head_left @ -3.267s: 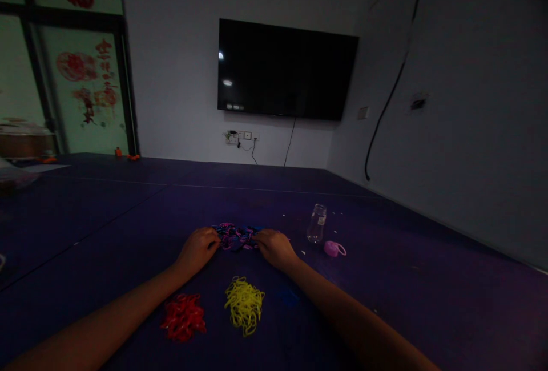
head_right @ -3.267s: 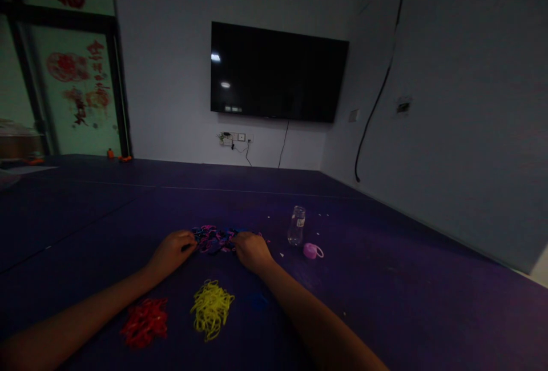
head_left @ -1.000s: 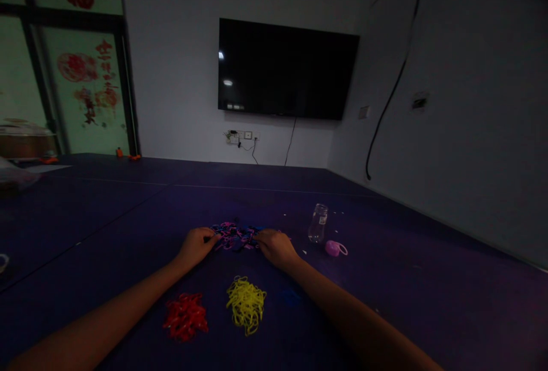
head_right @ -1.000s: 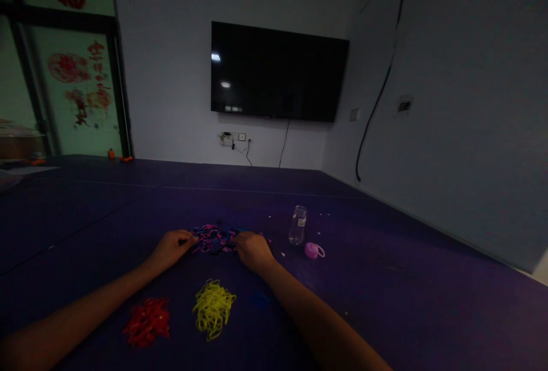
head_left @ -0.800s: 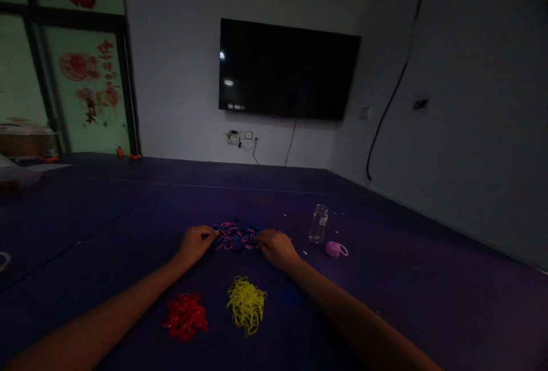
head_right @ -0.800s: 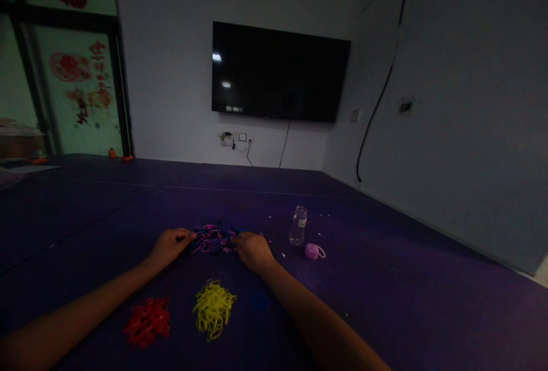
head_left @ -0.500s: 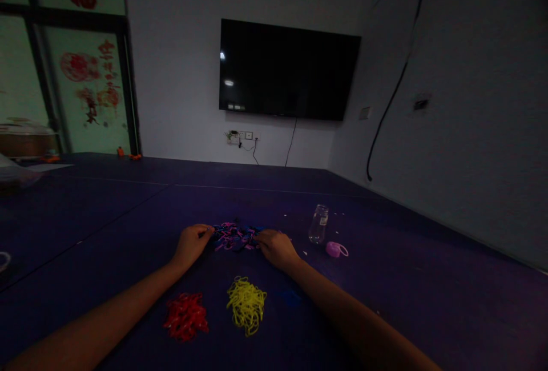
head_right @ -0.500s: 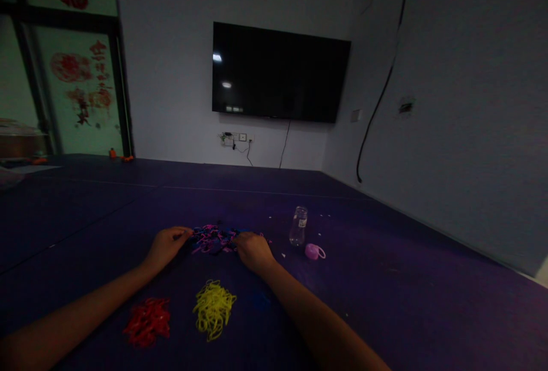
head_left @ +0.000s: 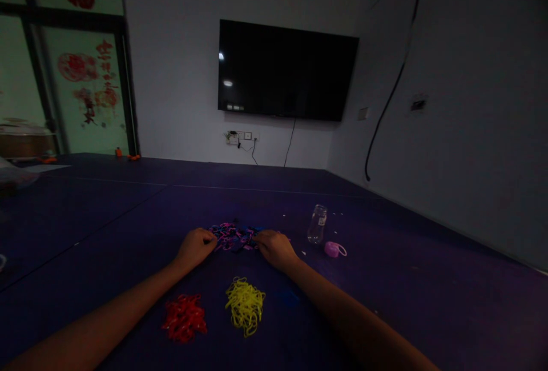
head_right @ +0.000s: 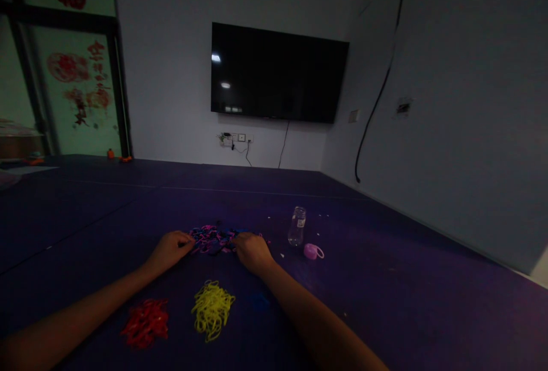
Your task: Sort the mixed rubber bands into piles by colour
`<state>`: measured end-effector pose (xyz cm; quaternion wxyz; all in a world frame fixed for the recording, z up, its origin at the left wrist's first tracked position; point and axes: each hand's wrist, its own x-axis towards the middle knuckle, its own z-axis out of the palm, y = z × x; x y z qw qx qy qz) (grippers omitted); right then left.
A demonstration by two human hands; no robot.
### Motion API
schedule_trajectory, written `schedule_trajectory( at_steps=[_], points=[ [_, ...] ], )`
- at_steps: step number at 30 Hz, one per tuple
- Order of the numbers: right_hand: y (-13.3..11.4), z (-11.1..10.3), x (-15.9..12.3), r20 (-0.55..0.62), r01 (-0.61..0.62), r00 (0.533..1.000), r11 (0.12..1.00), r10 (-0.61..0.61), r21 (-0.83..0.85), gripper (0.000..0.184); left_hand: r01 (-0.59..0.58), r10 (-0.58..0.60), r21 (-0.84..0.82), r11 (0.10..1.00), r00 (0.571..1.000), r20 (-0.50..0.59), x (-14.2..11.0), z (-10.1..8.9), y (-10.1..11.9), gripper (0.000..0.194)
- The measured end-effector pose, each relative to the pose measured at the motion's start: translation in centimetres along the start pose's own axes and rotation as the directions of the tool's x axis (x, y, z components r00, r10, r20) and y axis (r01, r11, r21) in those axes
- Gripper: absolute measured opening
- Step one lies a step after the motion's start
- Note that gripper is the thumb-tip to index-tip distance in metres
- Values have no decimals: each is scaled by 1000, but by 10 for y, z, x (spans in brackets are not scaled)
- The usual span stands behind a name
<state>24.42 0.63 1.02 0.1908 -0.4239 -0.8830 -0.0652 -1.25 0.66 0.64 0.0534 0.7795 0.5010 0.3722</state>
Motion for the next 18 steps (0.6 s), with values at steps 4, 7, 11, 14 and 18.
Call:
schedule_trajectory(
  at_steps=[4, 7, 11, 14, 18],
  points=[
    [1, 2, 1, -2, -3, 1000, 1000, 3, -5, 30, -23, 21, 49, 999, 999, 34, 0, -1, 3, 32],
    [0, 2, 1, 4, -15, 1000, 1000, 15, -7, 30, -59, 57, 61, 996, 998, 33, 1, 0, 2, 32],
    [-2, -1, 1, 18, -26, 999, 1000, 26, -8, 30, -86, 85, 61, 994, 996, 14, 2, 2, 1, 30],
    [-3, -3, 0, 11, -19, 1000, 1000, 19, -5, 30, -97, 96, 38, 995, 995, 14, 3, 2, 0, 29],
    [-1, -1, -1, 0, -15, 1000, 1000, 15, -3, 31, -84, 84, -23, 996, 996, -5, 2, 2, 0, 30]
  ],
)
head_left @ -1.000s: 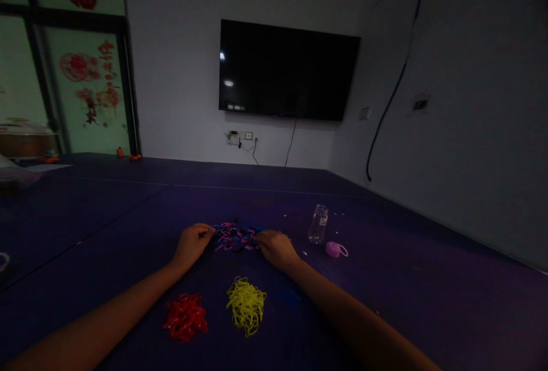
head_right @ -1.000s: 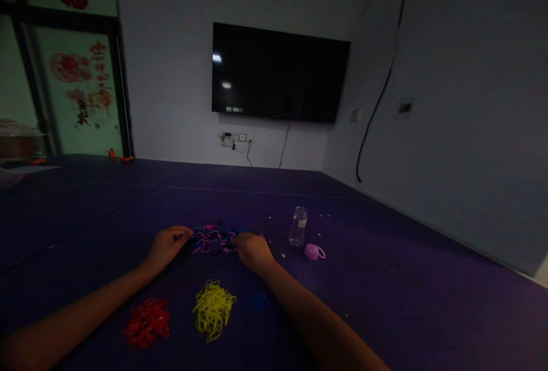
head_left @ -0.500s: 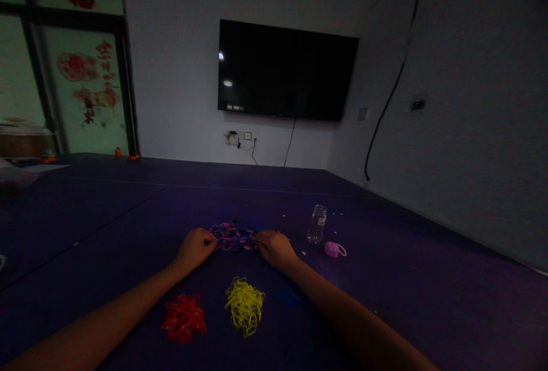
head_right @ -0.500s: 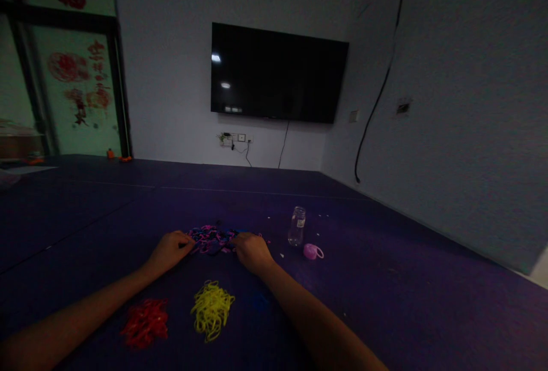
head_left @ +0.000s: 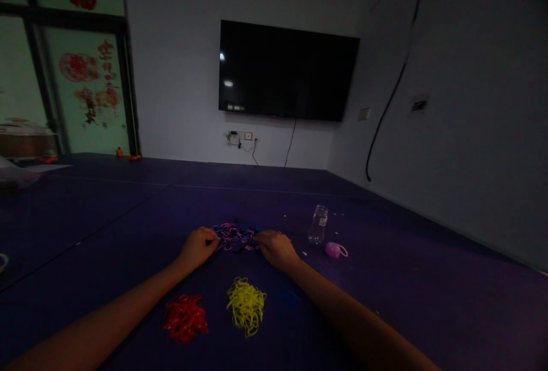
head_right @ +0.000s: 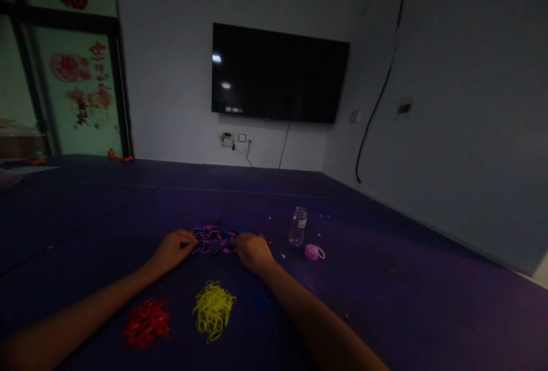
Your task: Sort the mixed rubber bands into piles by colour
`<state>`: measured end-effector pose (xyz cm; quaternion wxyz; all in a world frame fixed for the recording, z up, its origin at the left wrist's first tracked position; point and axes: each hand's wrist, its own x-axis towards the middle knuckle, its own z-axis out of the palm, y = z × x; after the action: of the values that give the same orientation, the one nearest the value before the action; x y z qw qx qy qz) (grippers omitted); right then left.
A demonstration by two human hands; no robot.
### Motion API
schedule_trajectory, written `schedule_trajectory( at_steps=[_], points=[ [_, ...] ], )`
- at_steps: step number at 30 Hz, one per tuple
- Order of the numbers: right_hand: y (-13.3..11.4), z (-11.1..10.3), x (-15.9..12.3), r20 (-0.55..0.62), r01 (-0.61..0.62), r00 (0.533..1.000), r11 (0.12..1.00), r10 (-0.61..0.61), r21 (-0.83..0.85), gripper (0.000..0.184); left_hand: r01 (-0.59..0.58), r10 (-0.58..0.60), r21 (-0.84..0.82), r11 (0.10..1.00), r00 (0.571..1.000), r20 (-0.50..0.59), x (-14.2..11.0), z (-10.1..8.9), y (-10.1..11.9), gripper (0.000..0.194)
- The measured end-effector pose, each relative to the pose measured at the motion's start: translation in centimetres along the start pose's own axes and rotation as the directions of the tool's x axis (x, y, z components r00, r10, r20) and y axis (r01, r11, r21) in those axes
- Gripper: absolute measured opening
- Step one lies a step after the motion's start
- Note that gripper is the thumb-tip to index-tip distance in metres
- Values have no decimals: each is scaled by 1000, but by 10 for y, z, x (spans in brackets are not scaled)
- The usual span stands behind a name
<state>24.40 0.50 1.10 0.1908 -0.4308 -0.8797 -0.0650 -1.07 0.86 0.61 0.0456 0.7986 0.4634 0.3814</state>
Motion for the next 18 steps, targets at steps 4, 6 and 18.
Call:
schedule_trajectory(
  at_steps=[4, 6, 18],
  points=[
    [1, 2, 1, 4, -10, 1000, 1000, 10, 4, 30, 33, -34, -62, 998, 999, -15, 0, 0, -2, 31],
    [1, 1, 1, 7, -21, 1000, 1000, 21, 5, 30, 40, -42, -83, 996, 999, -17, 1, 0, -3, 30],
    [1, 1, 1, 1, 16, 1000, 1000, -16, -14, 29, 12, -10, -97, 995, 1000, 23, 0, 1, -2, 32]
  ],
)
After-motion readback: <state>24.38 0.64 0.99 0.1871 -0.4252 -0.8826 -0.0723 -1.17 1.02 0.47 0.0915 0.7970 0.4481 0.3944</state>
